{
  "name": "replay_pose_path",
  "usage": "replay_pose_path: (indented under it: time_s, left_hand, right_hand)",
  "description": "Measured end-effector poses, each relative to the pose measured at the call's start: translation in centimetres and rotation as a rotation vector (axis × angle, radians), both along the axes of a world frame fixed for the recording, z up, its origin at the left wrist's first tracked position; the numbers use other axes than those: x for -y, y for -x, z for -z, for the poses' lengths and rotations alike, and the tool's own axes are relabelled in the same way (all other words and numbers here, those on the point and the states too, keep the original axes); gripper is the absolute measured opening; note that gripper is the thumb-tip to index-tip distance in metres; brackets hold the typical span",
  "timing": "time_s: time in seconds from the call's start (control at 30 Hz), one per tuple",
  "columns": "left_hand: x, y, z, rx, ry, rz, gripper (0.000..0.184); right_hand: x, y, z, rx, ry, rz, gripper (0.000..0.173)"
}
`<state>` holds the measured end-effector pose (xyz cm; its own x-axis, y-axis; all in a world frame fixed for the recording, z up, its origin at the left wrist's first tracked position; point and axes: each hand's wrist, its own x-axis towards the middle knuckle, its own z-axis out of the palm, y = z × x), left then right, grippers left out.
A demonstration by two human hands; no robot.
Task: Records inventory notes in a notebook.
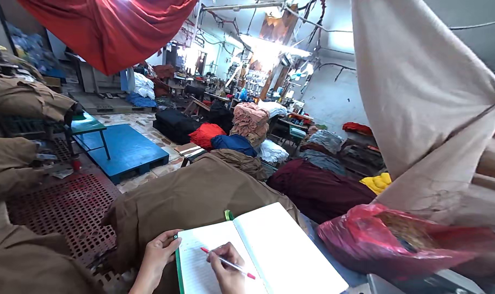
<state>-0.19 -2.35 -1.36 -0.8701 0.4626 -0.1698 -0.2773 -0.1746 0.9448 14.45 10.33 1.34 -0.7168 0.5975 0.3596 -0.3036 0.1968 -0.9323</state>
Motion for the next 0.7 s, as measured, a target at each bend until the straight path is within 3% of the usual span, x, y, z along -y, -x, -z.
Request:
replay_pose_path:
  time_s: [0.23, 0.7]
  left_hand:
    - [-0.1, 0.2, 0.3, -0.013, -0.001, 0.013, 0.021]
    - [0.0, 0.0, 0.2, -0.009, -0.022, 0.016, 0.02]
  right_hand:
    - [-0.7, 1.0, 2.3, 0.056, -0.137, 0.064, 0.006]
    - [-0.5, 1.4, 2.6, 0.132, -0.194, 0.094, 0.004]
